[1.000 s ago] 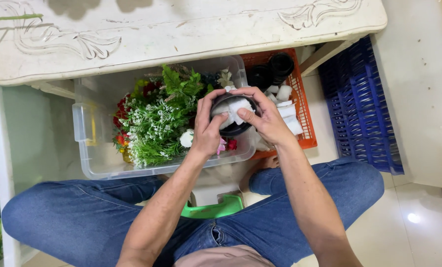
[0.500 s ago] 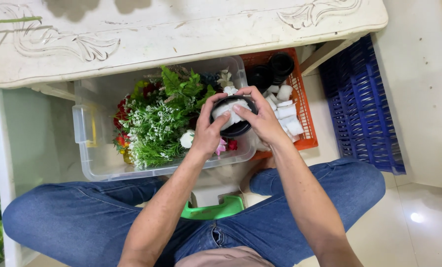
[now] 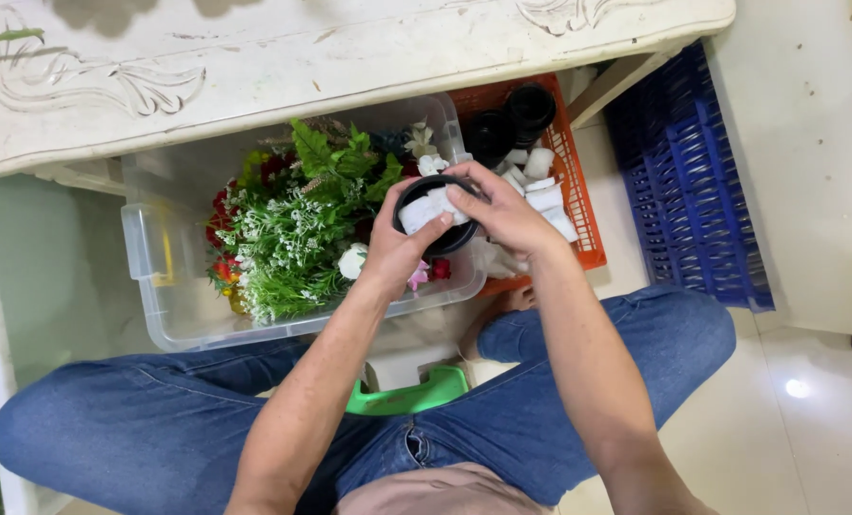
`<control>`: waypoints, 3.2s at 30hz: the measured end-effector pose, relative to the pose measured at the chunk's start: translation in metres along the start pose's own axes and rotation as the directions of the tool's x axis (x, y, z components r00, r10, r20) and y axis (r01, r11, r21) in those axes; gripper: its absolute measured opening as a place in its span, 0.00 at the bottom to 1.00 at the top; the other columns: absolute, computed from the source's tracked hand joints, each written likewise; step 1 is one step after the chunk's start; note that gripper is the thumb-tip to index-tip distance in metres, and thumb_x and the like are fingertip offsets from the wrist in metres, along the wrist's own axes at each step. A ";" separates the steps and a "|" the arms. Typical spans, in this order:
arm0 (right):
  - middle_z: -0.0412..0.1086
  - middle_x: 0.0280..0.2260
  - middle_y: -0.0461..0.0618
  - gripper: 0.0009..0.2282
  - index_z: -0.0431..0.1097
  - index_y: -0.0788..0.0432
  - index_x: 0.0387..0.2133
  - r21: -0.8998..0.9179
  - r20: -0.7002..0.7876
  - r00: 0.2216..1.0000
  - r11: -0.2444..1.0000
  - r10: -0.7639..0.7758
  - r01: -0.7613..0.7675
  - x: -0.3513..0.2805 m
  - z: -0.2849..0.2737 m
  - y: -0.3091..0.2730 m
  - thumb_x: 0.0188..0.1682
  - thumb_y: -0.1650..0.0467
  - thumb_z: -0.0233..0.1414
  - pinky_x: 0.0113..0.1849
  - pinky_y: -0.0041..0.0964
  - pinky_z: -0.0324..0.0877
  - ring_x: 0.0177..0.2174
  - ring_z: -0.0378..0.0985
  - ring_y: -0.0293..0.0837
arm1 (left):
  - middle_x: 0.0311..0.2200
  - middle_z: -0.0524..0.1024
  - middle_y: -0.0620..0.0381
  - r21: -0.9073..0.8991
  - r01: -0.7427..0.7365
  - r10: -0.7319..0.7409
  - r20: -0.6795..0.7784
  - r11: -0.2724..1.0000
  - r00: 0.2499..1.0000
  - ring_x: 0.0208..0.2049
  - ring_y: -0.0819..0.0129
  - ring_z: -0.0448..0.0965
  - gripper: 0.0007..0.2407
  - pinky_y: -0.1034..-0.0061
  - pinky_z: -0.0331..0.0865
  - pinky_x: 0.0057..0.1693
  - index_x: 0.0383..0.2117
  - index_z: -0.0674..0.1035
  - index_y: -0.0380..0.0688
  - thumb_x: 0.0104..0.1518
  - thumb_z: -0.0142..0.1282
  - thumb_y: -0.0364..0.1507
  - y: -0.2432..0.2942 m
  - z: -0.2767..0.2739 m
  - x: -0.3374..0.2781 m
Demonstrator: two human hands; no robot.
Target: Arranging artificial flowers and greenery in a small pot filled with foam
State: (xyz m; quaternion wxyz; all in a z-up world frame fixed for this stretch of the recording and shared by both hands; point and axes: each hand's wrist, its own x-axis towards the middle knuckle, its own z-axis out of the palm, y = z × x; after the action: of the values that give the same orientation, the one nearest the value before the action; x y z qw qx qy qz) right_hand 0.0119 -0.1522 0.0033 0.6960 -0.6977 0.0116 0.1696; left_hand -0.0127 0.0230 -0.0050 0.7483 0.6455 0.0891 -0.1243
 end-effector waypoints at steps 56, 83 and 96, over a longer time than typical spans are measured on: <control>0.53 0.62 0.62 0.28 0.65 0.55 0.58 -0.760 -0.343 0.888 0.465 0.306 -0.454 0.101 -0.101 0.202 0.46 0.59 0.62 0.59 0.51 0.68 0.57 0.68 0.64 | 0.45 0.80 0.45 0.003 0.178 -0.177 0.138 0.984 0.975 0.49 0.62 0.74 0.25 0.59 0.75 0.54 0.54 0.79 0.46 0.46 0.70 0.26 0.036 0.000 -0.017; 0.72 0.32 0.49 0.11 0.73 0.59 0.46 -0.189 -0.459 0.851 0.964 -0.256 0.188 0.023 -0.092 0.021 0.51 0.74 0.61 0.30 0.26 0.75 0.28 0.74 0.36 | 0.48 0.74 0.40 -0.142 0.207 -0.175 0.214 0.968 0.961 0.51 0.52 0.74 0.18 0.51 0.75 0.53 0.53 0.79 0.50 0.57 0.60 0.37 0.043 -0.013 -0.013; 0.70 0.36 0.57 0.21 0.61 0.65 0.53 -0.069 -0.288 0.823 0.868 -0.489 0.492 -0.038 -0.006 -0.058 0.49 0.75 0.62 0.28 0.35 0.78 0.30 0.77 0.43 | 0.48 0.75 0.45 -0.242 0.126 -0.101 0.110 0.962 0.989 0.48 0.58 0.75 0.17 0.56 0.76 0.52 0.56 0.78 0.51 0.59 0.58 0.36 0.037 -0.024 -0.011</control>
State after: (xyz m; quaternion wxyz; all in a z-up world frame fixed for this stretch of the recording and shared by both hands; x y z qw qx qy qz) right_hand -0.0082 -0.1648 0.0685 0.7091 -0.6917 -0.0632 -0.1214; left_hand -0.0111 0.0527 0.0296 0.8181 0.5341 0.1046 -0.1860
